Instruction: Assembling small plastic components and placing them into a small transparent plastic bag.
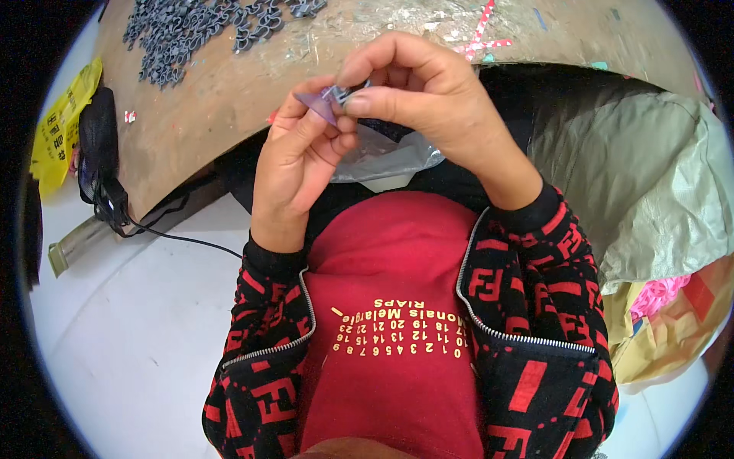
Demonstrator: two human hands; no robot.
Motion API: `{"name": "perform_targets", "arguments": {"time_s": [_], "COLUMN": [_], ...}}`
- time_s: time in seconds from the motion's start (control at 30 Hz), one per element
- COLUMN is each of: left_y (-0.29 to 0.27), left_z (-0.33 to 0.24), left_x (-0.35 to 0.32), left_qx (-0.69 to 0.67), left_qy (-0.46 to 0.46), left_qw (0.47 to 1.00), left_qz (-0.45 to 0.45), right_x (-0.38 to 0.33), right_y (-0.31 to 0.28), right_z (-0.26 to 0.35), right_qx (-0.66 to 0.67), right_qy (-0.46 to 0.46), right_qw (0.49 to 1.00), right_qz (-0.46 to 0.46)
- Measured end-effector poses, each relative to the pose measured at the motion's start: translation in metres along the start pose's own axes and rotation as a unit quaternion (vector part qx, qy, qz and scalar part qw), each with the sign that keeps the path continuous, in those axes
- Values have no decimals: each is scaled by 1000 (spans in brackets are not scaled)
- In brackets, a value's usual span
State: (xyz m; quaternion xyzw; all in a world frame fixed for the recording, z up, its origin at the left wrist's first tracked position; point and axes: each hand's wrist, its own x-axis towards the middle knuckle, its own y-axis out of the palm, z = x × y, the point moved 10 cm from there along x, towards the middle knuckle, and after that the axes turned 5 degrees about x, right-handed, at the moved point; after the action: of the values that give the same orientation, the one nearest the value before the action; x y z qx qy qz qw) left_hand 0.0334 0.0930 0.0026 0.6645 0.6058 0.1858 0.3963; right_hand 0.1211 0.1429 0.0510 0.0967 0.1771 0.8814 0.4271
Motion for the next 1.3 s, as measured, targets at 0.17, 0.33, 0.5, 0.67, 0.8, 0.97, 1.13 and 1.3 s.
{"name": "perform_targets", "arguments": {"time_s": [0.17, 0.33, 0.5, 0.67, 0.8, 0.97, 1.13, 1.3], "left_y": [5, -2, 7, 31, 34, -12, -14, -3], "left_z": [-4, -12, -17, -53, -51, -16, -9, -2], "left_x": [0, -4, -8, -27, -30, -8, -6, -4], "left_qx": [13, 79, 187, 602, 648, 192, 228, 125], "left_qy": [16, 69, 100, 313, 347, 95, 110, 90], "left_qw": [999, 993, 976, 727, 671, 969, 962, 987], "left_qz": [-30, -53, -53, -102, -98, -122, -100, -37], "right_x": [-7, -16, -17, -17, -17, -18, -19, -20], "right_y": [-4, -10, 1, 7, 8, -3, -4, -3], "right_z": [6, 5, 13, 11, 9, 8, 4, 4], "right_qx": [-198, -134, -144, -228, -255, -87, -114, -92], "right_qy": [-73, -22, -85, -95, -80, -94, -86, -74], "right_qw": [978, 988, 985, 969, 963, 989, 988, 990], "right_qz": [-3, -72, -49, -11, -34, -78, -60, -72]}}
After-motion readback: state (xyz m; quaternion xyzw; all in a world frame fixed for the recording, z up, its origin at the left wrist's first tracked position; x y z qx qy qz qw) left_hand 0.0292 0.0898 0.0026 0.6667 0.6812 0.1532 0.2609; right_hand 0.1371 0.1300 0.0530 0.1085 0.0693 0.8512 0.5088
